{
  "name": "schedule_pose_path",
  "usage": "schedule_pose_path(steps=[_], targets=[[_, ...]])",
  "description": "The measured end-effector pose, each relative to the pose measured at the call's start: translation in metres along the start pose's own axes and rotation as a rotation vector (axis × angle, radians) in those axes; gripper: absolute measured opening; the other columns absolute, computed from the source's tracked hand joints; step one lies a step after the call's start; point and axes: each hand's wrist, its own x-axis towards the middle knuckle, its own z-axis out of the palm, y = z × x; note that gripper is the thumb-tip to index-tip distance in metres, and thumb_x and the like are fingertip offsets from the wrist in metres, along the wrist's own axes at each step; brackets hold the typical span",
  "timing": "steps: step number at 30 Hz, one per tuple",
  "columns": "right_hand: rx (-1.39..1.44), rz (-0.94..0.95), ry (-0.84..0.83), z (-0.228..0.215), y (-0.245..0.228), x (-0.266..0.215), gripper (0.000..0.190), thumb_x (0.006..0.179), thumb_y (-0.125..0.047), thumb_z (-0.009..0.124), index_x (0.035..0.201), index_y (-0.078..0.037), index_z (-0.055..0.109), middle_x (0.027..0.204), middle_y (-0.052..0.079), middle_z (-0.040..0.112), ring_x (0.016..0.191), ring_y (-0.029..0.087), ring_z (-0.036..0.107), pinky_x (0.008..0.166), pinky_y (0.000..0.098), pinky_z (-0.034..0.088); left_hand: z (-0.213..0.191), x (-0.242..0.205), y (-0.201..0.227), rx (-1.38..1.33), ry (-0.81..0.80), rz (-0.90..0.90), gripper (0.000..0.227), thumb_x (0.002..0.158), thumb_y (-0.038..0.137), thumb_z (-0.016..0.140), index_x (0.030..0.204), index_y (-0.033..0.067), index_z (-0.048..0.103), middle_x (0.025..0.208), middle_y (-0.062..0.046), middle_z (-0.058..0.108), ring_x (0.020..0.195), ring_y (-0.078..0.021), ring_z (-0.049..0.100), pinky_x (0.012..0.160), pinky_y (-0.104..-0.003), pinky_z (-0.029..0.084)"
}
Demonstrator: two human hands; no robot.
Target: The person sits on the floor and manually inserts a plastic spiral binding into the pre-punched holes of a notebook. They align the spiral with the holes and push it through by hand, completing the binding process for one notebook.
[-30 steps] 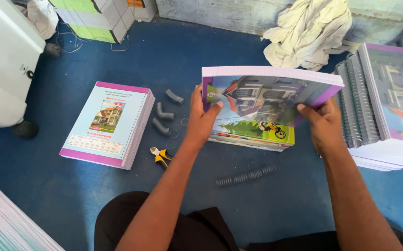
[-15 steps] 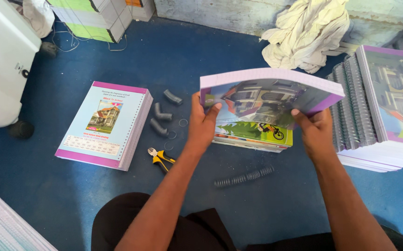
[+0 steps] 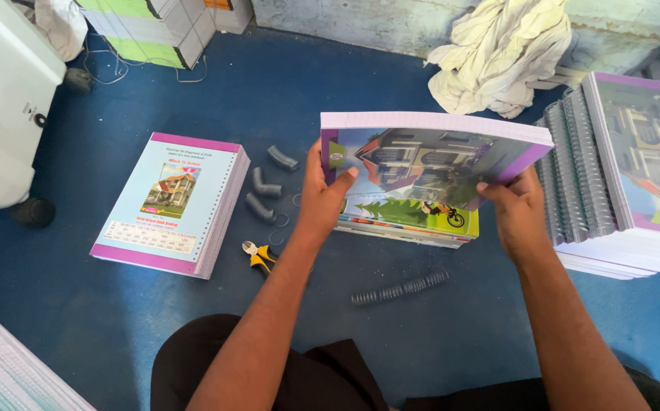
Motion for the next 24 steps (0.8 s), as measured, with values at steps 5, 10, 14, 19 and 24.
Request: schedule_pose_path(steps=[5,10,14,19,24], targets=[[-0.079,0.009,0.014,0.003,0.001,0.002,0.051,0.088,0.001,0.063,0.138,-0.002,0.051,0.125,0.009,0.064,0.118,0.019,0.060,0.102,0.0348,0.047,-0.002,0.000,-0.001,0.002,0.005,-0.070,0.055,0.090,0.000,0.064,0.141,0.0050,0.043,0.125,-0.009,0.060,0.117,-0.0162,0.059,0.103,-0.033,0.047],[-0.136,-0.001,0.029,0.004,-0.002,0.002,0.050,0.090,0.001,0.066,0.137,-0.003,0.050,0.124,0.008,0.064,0.117,0.019,0.060,0.104,0.0348,0.046,-0.006,0.002,-0.012,0.020,0.017,-0.050,0.046,0.094,0.001,0.066,0.136,0.0019,0.048,0.120,-0.008,0.061,0.112,-0.0160,0.058,0.100,-0.033,0.049],[-0.123,0.011,0.038,0.008,0.001,0.000,0.043,0.095,-0.001,0.065,0.136,-0.002,0.053,0.126,0.008,0.066,0.118,0.017,0.061,0.104,0.0330,0.046,-0.005,0.001,-0.015,0.056,-0.003,0.030,0.041,0.099,0.005,0.064,0.135,0.0033,0.045,0.120,-0.006,0.060,0.113,-0.0135,0.057,0.101,-0.030,0.047],[-0.149,-0.016,0.094,0.016,0.006,-0.005,0.039,0.100,-0.003,0.066,0.135,-0.002,0.051,0.124,0.010,0.066,0.113,0.018,0.062,0.099,0.0318,0.049,0.000,-0.007,-0.008,0.085,0.031,0.007,0.031,0.102,0.007,0.062,0.129,0.0023,0.048,0.116,-0.007,0.062,0.108,-0.0132,0.058,0.098,-0.030,0.048],[-0.136,-0.064,0.115,0.019,-0.004,-0.008,0.044,0.097,-0.002,0.066,0.138,-0.002,0.050,0.125,0.010,0.065,0.115,0.017,0.063,0.101,0.0310,0.049,0.002,-0.011,0.003,0.088,0.031,0.051,0.033,0.101,0.007,0.061,0.131,0.0024,0.048,0.118,-0.007,0.063,0.111,-0.0132,0.059,0.100,-0.030,0.047]])
